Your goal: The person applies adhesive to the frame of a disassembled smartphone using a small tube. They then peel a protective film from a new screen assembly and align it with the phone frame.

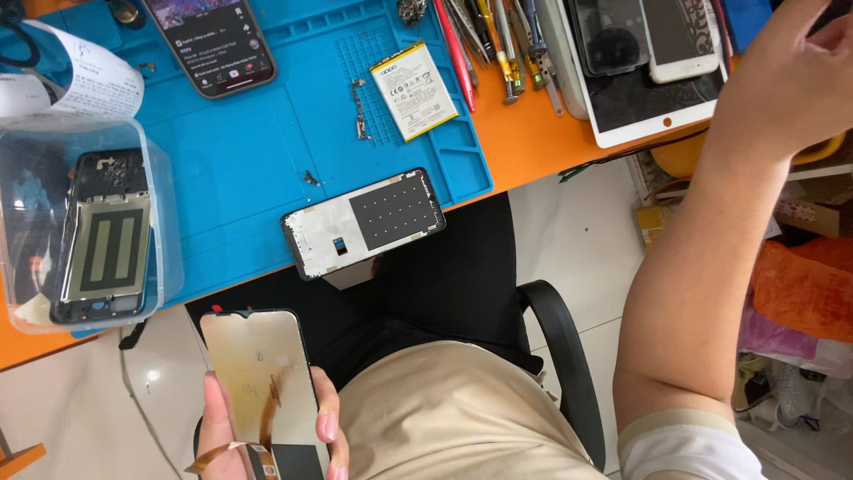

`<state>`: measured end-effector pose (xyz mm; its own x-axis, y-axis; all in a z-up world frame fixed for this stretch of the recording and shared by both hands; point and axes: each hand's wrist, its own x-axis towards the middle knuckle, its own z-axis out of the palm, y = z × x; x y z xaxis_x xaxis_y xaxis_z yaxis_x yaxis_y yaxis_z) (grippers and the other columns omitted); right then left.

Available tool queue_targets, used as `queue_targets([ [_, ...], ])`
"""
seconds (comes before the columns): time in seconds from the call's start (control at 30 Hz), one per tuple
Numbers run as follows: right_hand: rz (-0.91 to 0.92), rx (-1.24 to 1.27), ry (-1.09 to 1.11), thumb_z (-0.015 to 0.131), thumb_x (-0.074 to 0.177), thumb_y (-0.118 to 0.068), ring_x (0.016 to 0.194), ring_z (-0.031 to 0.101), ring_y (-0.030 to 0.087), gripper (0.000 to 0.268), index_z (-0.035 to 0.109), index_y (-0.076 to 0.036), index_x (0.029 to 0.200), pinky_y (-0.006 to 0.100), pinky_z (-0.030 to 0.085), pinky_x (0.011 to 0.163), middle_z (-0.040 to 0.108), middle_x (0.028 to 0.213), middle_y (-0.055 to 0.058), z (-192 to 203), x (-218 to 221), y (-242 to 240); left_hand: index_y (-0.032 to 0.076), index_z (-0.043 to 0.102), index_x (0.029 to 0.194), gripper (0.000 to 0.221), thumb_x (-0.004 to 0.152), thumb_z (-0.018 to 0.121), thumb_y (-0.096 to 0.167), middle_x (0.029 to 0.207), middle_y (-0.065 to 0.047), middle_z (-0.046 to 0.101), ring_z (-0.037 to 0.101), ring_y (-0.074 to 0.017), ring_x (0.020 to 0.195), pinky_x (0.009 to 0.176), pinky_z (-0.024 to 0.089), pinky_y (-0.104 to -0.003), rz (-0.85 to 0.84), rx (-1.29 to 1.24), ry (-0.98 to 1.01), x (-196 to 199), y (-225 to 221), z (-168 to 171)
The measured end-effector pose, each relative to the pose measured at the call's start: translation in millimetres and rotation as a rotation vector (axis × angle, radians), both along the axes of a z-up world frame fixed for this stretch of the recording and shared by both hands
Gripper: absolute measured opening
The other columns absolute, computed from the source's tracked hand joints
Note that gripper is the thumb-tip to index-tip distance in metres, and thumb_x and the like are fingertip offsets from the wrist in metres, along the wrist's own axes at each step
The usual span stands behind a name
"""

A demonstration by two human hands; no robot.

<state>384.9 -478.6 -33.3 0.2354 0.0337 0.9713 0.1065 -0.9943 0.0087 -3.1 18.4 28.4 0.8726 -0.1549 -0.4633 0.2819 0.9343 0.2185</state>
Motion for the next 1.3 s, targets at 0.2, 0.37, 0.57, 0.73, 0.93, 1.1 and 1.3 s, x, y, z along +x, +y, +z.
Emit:
queue_targets([
  [0.2, 0.148, -0.235, -0.038, 0.069, 0.107, 0.002, 0.062, 0.023, 0.024, 0.014, 0.072, -0.008, 0.097, 0.037, 0.027, 0.056, 0.045, 0.079, 0.008, 64, -32, 84, 0.017, 0.053, 0.147, 0.067, 0.109, 0.049, 0.072, 0.086, -0.031, 0.058, 0.066, -0.0472, 0.052, 0.048, 0.055, -0.046, -0.031, 0.041, 0.001, -2, 6, -7],
  [0.37, 0.237, -0.257, 0.015, 0.069, 0.095, 0.017, 0.065, 0.020, 0.024, 0.023, 0.084, 0.001, 0.102, 0.036, 0.023, 0.054, 0.060, 0.105, 0.009, 74, -51, 96, 0.018, 0.052, 0.145, 0.063, 0.110, 0.048, 0.070, 0.090, -0.030, 0.059, 0.067, -0.0473, 0.056, 0.051, 0.055, -0.048, -0.082, 0.075, -0.075, -3, 9, -5],
  [0.57, 0.250, -0.250, 0.038, 0.063, 0.109, 0.011, 0.064, 0.016, 0.026, 0.033, 0.090, 0.001, 0.124, 0.041, 0.020, 0.058, 0.042, 0.079, 0.012, 75, -51, 93, 0.028, 0.048, 0.153, 0.059, 0.111, 0.047, 0.070, 0.087, -0.030, 0.057, 0.066, -0.0462, 0.052, 0.046, 0.056, -0.046, -0.012, 0.074, -0.064, -6, 5, -5],
  [0.73, 0.401, -0.088, 0.145, 0.058, 0.096, 0.023, 0.062, 0.025, 0.028, 0.028, 0.081, 0.010, 0.106, 0.039, 0.023, 0.054, 0.066, 0.114, 0.018, 74, -56, 104, 0.019, 0.052, 0.147, 0.068, 0.108, 0.051, 0.075, 0.087, -0.028, 0.058, 0.067, -0.0429, 0.056, 0.050, 0.056, -0.045, -0.054, 0.077, -0.047, -11, 9, -7],
  [0.93, 0.245, 0.196, 0.223, 0.081, 0.127, -0.009, 0.065, 0.050, 0.026, 0.052, 0.050, 0.000, 0.086, 0.046, 0.042, 0.062, 0.051, 0.074, 0.014, 10, -47, 51, 0.012, 0.060, 0.132, 0.069, 0.109, 0.044, 0.075, 0.086, -0.025, 0.058, 0.064, -0.0436, 0.046, 0.035, 0.047, -0.046, 0.052, 0.091, -0.031, -18, -1, -14],
  [1.1, 0.795, 0.221, 0.721, 0.067, 0.146, 0.007, 0.099, 0.055, 0.030, 0.008, 0.067, 0.014, 0.147, 0.041, 0.041, 0.086, 0.064, 0.133, 0.025, 39, -93, 136, 0.005, 0.048, 0.142, 0.088, 0.103, 0.038, 0.083, 0.112, -0.028, 0.061, 0.073, -0.0504, 0.082, 0.067, 0.059, -0.052, -0.063, -0.086, -0.213, -10, 1, -35],
  [1.3, 1.100, 0.490, 1.313, 0.038, 0.137, -0.038, 0.149, 0.047, 0.040, 0.052, 0.034, 0.005, 0.166, 0.048, 0.042, 0.110, 0.043, 0.165, 0.030, -100, -50, 135, 0.001, 0.049, 0.154, 0.096, 0.101, 0.040, 0.079, 0.128, -0.026, 0.067, 0.076, -0.0394, 0.096, 0.085, 0.062, -0.049, -0.111, 0.071, -0.297, 21, -6, -30],
])
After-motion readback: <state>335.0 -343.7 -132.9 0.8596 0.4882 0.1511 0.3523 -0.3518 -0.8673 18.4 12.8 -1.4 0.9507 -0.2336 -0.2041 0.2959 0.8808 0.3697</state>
